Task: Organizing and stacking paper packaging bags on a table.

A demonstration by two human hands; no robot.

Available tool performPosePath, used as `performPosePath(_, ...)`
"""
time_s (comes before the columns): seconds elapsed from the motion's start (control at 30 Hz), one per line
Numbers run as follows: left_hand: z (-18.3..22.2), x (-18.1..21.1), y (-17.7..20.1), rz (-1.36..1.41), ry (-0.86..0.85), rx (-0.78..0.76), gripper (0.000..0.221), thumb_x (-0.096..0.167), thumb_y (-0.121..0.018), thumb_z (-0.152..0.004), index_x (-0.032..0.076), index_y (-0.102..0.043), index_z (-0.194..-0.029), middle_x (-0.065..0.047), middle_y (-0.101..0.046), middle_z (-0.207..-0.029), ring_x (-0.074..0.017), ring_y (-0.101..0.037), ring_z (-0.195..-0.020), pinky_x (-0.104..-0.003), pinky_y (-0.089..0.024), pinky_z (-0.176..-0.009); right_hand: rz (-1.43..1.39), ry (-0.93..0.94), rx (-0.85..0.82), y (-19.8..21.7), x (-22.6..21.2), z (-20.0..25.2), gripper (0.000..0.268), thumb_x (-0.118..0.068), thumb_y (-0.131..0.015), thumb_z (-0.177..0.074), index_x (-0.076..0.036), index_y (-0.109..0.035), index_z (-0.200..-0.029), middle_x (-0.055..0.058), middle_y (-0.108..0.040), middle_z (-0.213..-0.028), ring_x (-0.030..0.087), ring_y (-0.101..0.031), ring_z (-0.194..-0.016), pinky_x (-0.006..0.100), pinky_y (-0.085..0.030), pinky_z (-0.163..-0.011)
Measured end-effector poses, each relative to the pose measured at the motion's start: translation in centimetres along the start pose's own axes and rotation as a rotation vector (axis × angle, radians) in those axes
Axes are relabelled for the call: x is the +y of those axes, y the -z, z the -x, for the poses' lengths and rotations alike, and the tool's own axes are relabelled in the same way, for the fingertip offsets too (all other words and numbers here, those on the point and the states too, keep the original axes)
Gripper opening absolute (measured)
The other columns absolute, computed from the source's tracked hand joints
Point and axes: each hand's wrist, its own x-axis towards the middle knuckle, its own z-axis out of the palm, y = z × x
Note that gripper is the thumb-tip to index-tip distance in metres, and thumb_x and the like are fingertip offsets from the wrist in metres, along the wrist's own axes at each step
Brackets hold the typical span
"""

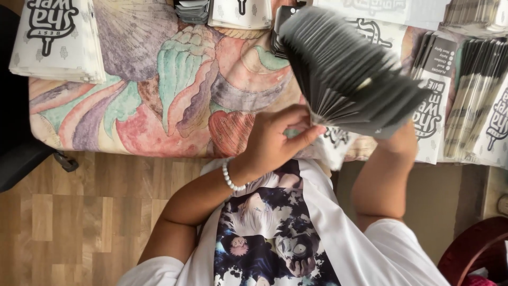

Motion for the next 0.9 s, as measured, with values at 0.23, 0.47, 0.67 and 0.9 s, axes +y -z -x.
performPosePath(0.23, 1.8, 6.3, 4.4, -0.776, 0.117, -0.349, 0.029, 0.031, -0.081, -0.089, 0.006, -0.071, -0.098, 0.003, -0.065, -0.062, -0.0060, -0.050, -0.045, -0.020, -0.040, -0.040, 0.358, -0.552, -0.359, -2.0, -1.9, -7.5, 0.026, -0.010, -0.052, -0.102, -0.003, -0.062, -0.126, 0.004, -0.064, -0.083, 0.014, -0.053, -0.060, 0.029, -0.043, -0.055)
performPosePath(0.47, -5.2, 1.8, 5.7, -1.244, -0.068, -0.600, 0.094, 0.067, -0.085, -0.067, 0.011, -0.056, -0.137, -0.015, -0.055, -0.135, -0.0293, -0.058, -0.114, -0.053, -0.035, -0.112, 0.727, -0.702, -0.433, -3.6, -0.6, -9.1, 0.035, -0.016, -0.049, -0.100, -0.003, -0.060, -0.131, 0.018, -0.072, -0.093, 0.033, -0.064, -0.070, 0.049, -0.047, -0.068)
performPosePath(0.67, -6.6, -3.8, 4.1, -1.341, 0.176, -0.970, 0.098, 0.045, -0.093, -0.060, 0.005, -0.051, -0.138, -0.011, -0.061, -0.117, -0.0218, -0.064, -0.091, -0.036, -0.059, -0.075, 0.958, -0.375, -0.286, -4.9, -2.2, -6.9, 0.059, -0.036, -0.047, -0.108, 0.003, -0.046, -0.152, 0.023, -0.056, -0.138, 0.042, -0.055, -0.124, 0.053, -0.044, -0.103)
performPosePath(0.9, -7.1, -4.8, 4.4, -1.323, 0.247, -0.983, 0.079, 0.035, -0.092, -0.063, 0.004, -0.056, -0.126, -0.012, -0.058, -0.115, -0.0222, -0.060, -0.088, -0.034, -0.058, -0.072, 1.103, -0.649, -0.393, -5.0, -2.7, -4.4, 0.129, -0.062, -0.080, -0.070, -0.009, -0.012, -0.166, 0.020, -0.041, -0.157, 0.041, -0.040, -0.141, 0.048, -0.030, -0.116)
